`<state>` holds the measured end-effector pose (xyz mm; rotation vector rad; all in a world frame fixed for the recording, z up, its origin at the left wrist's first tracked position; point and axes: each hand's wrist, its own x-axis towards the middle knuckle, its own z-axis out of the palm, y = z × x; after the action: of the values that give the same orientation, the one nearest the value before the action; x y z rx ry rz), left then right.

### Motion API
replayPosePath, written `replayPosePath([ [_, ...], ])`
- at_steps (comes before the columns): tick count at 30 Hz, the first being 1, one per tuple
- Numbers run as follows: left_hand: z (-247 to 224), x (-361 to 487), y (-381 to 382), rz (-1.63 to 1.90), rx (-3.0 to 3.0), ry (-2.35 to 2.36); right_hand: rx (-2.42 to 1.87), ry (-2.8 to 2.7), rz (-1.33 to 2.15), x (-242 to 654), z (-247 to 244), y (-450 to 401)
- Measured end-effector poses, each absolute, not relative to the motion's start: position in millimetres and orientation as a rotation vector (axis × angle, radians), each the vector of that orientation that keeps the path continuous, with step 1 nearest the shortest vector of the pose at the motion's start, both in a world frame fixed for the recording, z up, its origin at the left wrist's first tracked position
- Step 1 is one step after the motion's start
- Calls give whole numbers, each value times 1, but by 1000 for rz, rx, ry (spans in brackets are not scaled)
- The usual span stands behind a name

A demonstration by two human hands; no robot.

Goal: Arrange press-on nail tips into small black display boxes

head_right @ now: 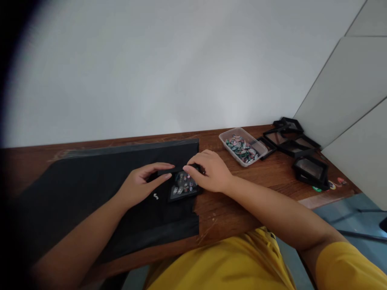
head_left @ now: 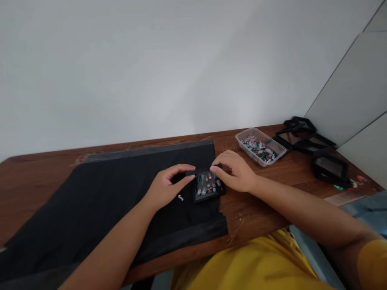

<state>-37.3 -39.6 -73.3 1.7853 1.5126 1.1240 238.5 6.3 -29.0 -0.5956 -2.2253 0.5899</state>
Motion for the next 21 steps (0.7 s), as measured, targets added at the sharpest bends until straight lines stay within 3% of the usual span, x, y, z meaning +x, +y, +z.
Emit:
replayPosePath([
  [12, -62, -35, -48, 871, 1933, 1409, -612, -2268, 664, 239, -27, 7],
  [21, -68, -25, -49, 893, 1971, 1432, -600, -2255, 677, 239, -31, 9],
])
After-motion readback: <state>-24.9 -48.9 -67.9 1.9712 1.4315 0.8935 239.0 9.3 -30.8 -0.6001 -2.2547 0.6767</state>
